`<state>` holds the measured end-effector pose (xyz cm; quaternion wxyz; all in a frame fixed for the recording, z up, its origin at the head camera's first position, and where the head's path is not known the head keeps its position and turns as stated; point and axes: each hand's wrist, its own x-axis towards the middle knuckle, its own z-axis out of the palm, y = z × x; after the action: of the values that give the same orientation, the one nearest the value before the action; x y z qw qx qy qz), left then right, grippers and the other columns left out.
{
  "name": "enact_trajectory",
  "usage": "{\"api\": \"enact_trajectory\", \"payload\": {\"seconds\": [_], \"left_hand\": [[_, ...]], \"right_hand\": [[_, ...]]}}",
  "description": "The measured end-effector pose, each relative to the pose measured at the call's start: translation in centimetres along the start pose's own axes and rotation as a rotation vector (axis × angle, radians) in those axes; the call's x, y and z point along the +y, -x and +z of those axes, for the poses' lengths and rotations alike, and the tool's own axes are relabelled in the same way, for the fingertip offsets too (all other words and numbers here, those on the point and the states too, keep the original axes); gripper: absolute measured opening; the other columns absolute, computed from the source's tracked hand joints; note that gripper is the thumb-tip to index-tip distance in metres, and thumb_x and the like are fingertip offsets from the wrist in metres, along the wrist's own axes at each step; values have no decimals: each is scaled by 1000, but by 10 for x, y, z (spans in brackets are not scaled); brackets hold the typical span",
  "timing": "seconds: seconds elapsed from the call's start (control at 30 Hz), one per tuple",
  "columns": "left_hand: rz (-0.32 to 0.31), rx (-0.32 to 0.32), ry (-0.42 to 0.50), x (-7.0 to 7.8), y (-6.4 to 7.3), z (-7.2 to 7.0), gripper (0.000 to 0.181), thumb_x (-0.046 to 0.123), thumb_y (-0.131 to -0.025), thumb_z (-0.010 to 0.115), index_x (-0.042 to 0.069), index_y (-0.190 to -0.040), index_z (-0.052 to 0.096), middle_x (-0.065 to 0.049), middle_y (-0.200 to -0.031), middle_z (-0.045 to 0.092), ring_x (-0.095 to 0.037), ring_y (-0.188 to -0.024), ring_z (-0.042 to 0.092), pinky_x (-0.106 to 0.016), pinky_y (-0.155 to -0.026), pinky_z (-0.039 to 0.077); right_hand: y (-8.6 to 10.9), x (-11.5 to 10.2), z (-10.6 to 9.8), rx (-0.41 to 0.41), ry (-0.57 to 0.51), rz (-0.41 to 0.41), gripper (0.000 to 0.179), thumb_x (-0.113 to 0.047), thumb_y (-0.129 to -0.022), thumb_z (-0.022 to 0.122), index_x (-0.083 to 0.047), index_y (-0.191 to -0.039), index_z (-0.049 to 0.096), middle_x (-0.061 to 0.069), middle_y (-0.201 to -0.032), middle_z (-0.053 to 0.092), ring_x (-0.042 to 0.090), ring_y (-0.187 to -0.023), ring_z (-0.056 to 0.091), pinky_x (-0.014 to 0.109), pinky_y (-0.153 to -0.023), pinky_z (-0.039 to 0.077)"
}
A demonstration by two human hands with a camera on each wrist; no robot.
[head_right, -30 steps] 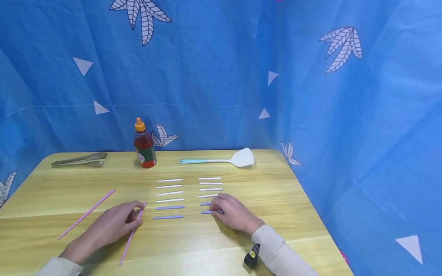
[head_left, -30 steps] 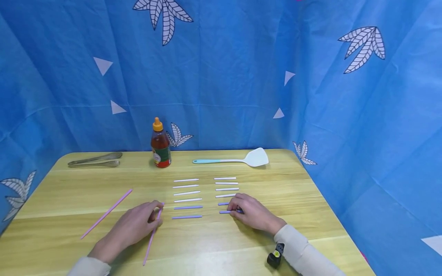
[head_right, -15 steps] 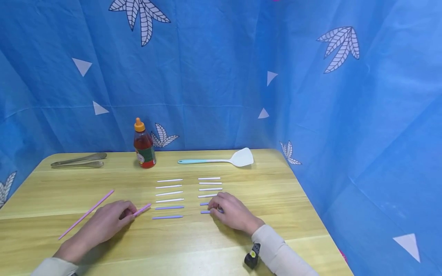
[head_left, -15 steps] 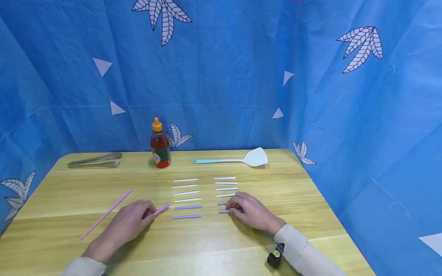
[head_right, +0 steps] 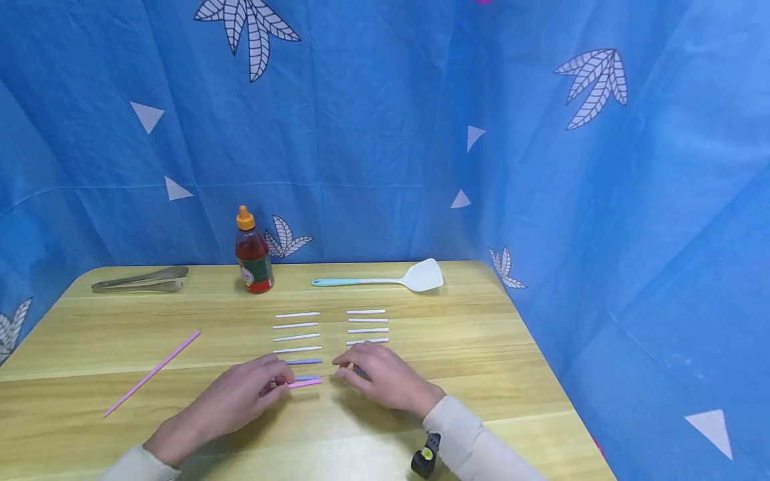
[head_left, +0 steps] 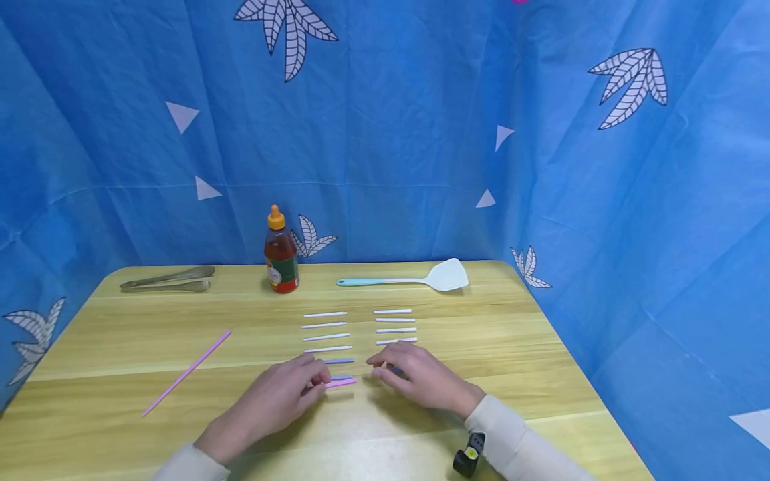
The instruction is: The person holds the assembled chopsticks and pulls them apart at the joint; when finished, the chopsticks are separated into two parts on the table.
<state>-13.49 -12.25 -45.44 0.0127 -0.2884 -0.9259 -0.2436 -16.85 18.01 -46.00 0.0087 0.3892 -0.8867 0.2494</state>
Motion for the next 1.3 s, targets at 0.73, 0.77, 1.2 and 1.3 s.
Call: {"api": "enact_trajectory", "payload": {"seconds": [0.73, 0.77, 1.2, 1.3], "left_hand": [[81, 99, 11, 9, -7, 13, 6, 17, -101, 79, 20, -105, 76, 15, -94, 68, 3, -80, 57, -24, -72, 55], [88, 100, 13, 9, -7, 15, 6, 17, -101, 78, 20, -105, 77, 14, -95, 70, 2, -82, 59, -25, -73, 57], [114, 131, -4, 10, -6, 16, 7, 14, -100, 78, 19, -105, 78, 14, -92, 70, 1, -82, 59, -25, -72, 57], [107, 120, 8, 12, -7, 15, 6, 14, -101, 78, 19, -104, 78, 14, -90, 68, 3, -80, 56, -23, -71, 55]], "right_hand": [[5, 0, 0, 2, -7, -10, 11, -23, -107, 73, -16, -113, 79, -9, -100, 73, -1, -88, 59, 20, -82, 55], [4, -2, 1, 1, -6, -30, 12, -23, -107, 73, -15, -114, 79, -8, -101, 74, -1, -88, 59, 19, -81, 55], [7, -1, 0, 22, -1, -51, 7, -17, -106, 73, -14, -109, 78, -7, -97, 72, -3, -86, 59, 16, -78, 55], [9, 0, -2, 28, 4, -69, 7, -16, -106, 73, -13, -109, 78, -6, -98, 74, -2, -87, 60, 16, -79, 56]]}}
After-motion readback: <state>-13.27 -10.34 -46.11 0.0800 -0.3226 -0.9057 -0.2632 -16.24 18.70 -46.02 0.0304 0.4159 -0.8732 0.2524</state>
